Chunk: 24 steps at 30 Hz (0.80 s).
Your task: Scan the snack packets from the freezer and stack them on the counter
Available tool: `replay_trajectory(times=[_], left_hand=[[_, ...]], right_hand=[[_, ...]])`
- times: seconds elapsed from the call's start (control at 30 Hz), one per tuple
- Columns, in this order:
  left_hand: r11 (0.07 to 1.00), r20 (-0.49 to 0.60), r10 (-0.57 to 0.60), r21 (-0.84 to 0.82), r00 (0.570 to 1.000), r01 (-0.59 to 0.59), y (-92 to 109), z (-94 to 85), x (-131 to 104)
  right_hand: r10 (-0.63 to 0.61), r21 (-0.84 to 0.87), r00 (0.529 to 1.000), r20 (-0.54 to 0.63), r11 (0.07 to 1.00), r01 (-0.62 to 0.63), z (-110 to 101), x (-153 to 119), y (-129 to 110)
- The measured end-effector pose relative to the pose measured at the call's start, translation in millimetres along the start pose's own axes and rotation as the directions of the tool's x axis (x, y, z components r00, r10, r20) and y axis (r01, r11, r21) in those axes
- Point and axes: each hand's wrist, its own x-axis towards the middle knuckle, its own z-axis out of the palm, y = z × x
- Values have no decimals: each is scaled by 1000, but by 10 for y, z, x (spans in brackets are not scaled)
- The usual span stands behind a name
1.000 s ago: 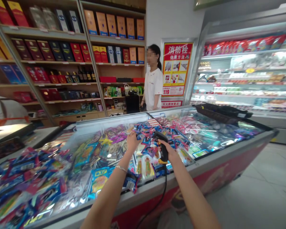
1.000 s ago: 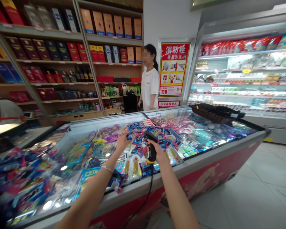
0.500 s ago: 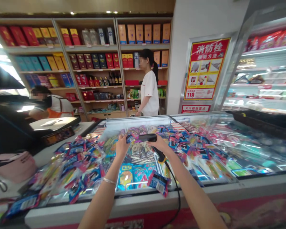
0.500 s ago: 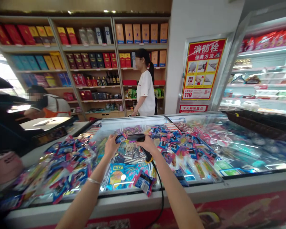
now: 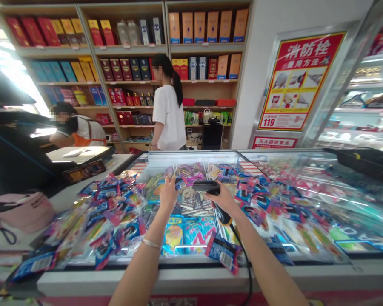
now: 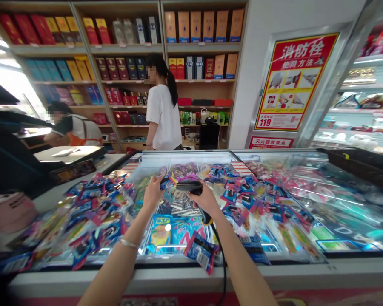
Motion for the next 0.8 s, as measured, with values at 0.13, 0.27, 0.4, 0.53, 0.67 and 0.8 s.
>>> replay_trajectory(times=[0.13, 0.27, 0.4, 0.53, 0.67, 0.8], left_hand=[[1000, 10, 7, 19, 1000, -7, 7, -6, -11], [999, 31, -1, 53, 1000, 0, 27, 11, -19], [1000, 23, -21, 23, 1000, 20, 79, -43, -38], [991, -155, -128, -51, 980, 122, 0, -336, -91], [975, -357, -220, -49, 908, 217, -501, -819, -225], [939, -430, -313, -4, 847, 345, -1343, -1152, -382]], right_hand=[[-13, -12, 1000, 1, 1000, 13, 5, -4, 31], [15, -16, 1000, 12, 1000, -15, -2, 12, 5], [56, 40, 998, -32, 998, -55, -55, -60, -221], [62, 86, 998, -20, 994, -60, -31, -223, -633], [55, 208, 998, 15, 977, -57, 324, -298, -923], [62, 268, 995, 78, 960, -81, 974, -214, -892]])
